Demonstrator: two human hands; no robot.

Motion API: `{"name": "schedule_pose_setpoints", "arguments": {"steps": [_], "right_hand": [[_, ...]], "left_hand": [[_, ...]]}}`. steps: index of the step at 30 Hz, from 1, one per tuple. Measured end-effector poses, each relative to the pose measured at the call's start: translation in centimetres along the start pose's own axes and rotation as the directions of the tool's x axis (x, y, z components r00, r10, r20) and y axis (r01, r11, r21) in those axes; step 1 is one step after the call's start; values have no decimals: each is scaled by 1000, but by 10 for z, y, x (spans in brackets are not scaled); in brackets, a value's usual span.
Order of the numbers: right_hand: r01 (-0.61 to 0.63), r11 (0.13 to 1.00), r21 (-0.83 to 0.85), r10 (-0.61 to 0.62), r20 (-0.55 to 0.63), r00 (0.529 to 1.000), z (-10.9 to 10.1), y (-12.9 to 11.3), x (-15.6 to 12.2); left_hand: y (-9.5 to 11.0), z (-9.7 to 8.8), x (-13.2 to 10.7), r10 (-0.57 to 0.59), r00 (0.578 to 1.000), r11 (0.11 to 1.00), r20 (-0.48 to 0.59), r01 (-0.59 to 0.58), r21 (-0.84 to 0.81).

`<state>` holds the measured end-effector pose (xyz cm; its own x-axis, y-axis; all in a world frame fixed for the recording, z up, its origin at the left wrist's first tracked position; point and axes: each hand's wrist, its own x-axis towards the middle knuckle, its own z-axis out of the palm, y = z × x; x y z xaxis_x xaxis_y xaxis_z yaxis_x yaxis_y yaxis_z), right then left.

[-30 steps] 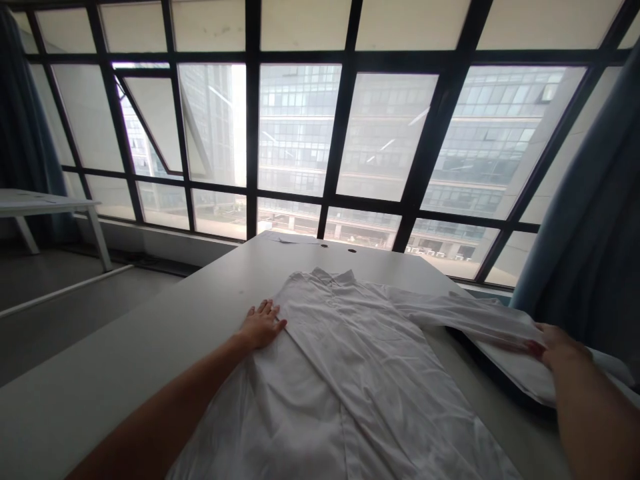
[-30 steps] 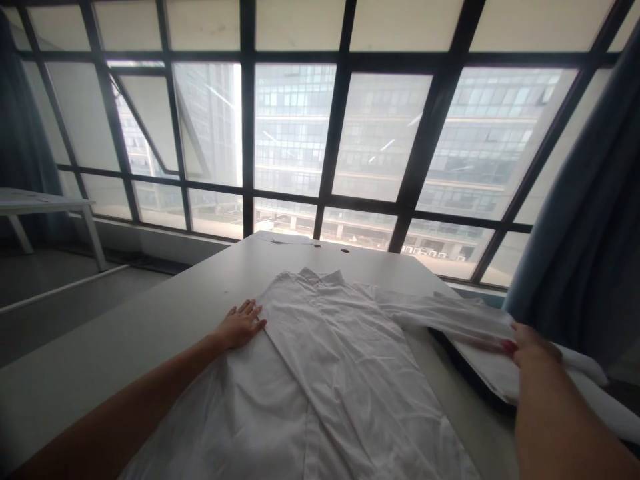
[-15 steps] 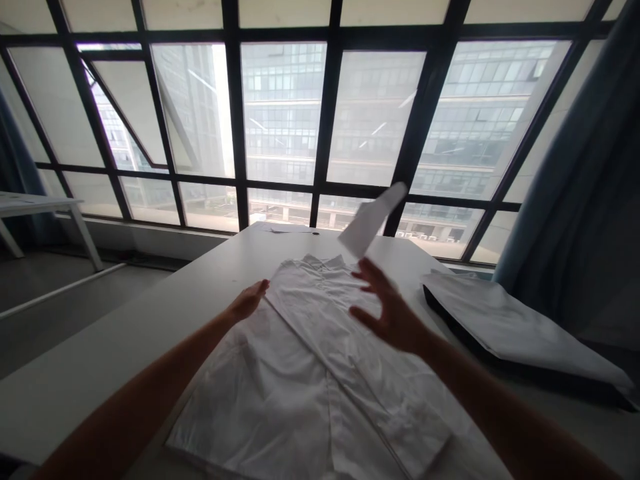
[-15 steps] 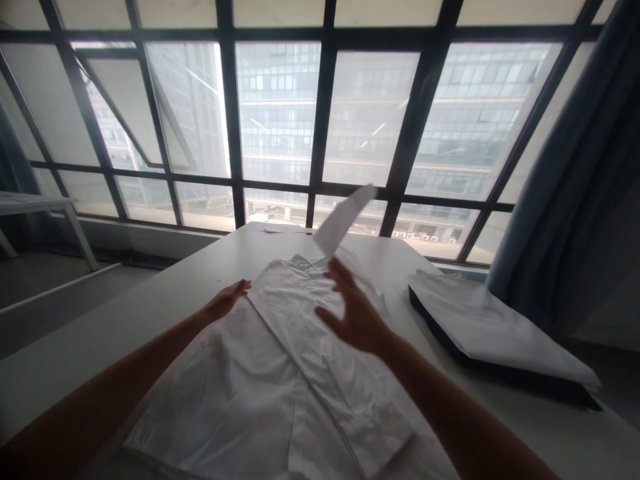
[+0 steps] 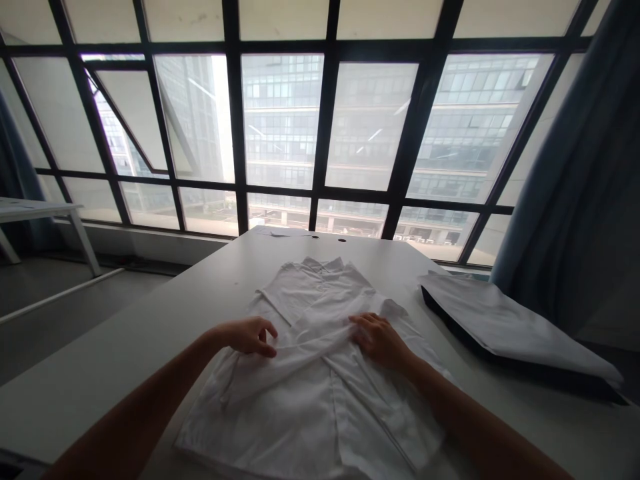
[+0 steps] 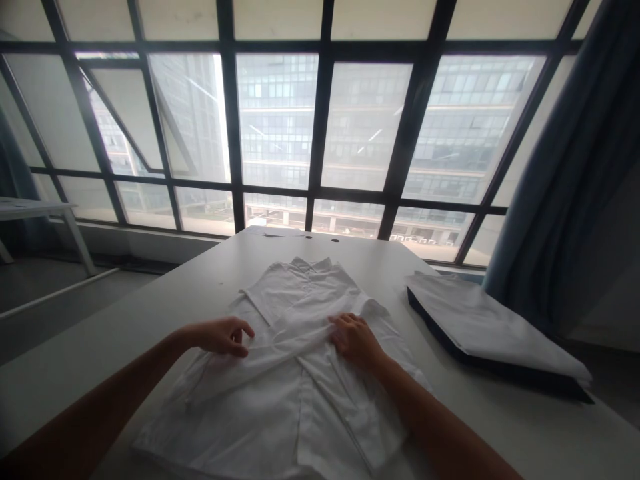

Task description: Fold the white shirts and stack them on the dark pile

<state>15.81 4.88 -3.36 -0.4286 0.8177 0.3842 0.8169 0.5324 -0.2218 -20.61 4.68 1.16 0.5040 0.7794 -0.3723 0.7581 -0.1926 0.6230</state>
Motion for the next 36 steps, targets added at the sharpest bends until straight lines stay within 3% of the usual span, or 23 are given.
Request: {"name": "schedule_pose_setpoints", "arguments": {"steps": [4,7,10,12,14,16,19,21,22,25,30,33,36], "right_hand": [[-42,999,-14,42,-8,999,3,1,0],[-105,994,6,105,-80,991,3,-4,2],[-168,985,26,170,-171,971,1,-7,3],[-170,986,0,166,-196,966,-1,-7,3],[-144,989,-41,136,-156,978,-3,-6,1],[-112,992,-65,107,-83,991,-5,-6,0],[-89,994,-62,88,-29,996,-5,-3,-1],[-91,994,-53,90,-36,995,-3,1,-1],[-96,994,-47,94,-43,995,-2,3,-1],[-132,990,-39,131,-35,991,4,9,-1],[-191,978,-81,198,83,977,11,16,-2],[-166,981,-99,178,123,976,9,17,-4],[-133,987,-90,143,117,983,4,15,-4]], "left_hand": [[10,5,-7,68,997,988,24,-70,135],[19,1,-18,118,992,983,-40,-111,144],[33,-6,-35,286,955,957,-81,-281,74],[42,-7,-43,401,916,916,21,-401,-18],[46,-3,-45,436,888,900,149,-426,-91],[45,5,-38,359,918,933,171,-357,-44],[39,19,-21,183,981,957,-68,-162,239],[35,25,-13,112,968,934,-225,-26,355],[35,26,-10,77,965,933,-252,20,360],[37,31,-10,-15,985,952,-172,66,297],[41,33,-16,-82,997,974,-5,81,213],[33,20,-19,-171,983,985,70,168,45],[18,0,-25,-129,987,982,101,141,-124]]}}
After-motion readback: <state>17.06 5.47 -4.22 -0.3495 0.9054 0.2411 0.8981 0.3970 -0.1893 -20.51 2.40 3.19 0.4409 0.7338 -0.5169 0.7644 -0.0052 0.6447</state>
